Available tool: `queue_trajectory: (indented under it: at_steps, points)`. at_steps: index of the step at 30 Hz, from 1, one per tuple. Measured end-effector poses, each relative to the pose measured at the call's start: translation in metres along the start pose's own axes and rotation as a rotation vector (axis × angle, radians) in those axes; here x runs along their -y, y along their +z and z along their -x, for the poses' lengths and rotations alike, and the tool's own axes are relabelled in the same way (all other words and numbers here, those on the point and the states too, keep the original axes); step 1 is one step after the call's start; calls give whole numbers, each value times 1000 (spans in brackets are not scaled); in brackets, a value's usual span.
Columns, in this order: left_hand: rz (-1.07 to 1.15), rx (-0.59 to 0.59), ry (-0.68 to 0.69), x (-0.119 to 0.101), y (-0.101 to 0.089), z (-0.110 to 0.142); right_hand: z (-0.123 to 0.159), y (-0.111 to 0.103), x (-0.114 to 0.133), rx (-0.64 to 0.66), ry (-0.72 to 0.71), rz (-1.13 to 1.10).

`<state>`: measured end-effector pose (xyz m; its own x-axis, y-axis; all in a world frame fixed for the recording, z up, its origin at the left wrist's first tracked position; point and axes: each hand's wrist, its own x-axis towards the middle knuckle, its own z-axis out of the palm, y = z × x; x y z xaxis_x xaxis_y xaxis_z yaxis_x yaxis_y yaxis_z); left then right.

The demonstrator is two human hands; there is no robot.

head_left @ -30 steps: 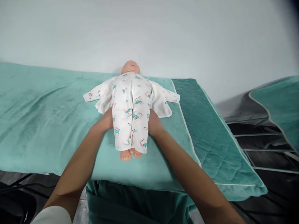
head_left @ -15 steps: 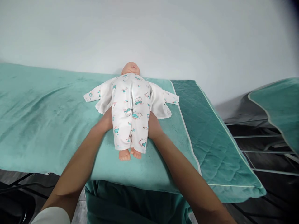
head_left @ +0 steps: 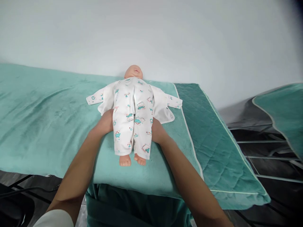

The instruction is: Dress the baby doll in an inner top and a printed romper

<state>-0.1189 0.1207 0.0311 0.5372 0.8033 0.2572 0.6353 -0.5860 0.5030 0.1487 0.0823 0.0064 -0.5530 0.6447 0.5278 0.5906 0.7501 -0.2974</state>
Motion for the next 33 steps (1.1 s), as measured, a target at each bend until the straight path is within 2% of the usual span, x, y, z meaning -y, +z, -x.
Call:
queue_trajectory:
  at_steps: [2, 5, 11, 14, 18, 22, 24, 26, 28, 33]
  points:
    - [-16, 93, 18, 0, -8, 6, 2, -1, -1, -6, -1, -15]
    - [61, 159, -38, -3, -19, 15, 6, -2, -2, 24, 43, -18]
    - [261, 270, -36, -3, -28, 20, 9, -8, -6, 181, 140, 74]
    - [316, 172, -79, -3, -26, 17, 8, -14, -4, 109, 200, -15]
    - [262, -113, -199, -1, -21, 13, 10, -25, 3, -78, 291, -144]
    - [366, -390, -301, 4, -16, 12, 14, -27, 4, -333, 536, -201]
    - [452, -478, -324, 5, -15, 12, 14, -25, 3, -424, 634, -261]
    - [516, -500, -324, 6, -14, 11, 13, -22, 2, -455, 649, -303]
    - [543, -471, -313, 5, -12, 10, 11, -19, 4, -449, 607, -323]
    - [634, -288, -332, -2, -12, 9, 8, -16, 11, -434, 533, -338]
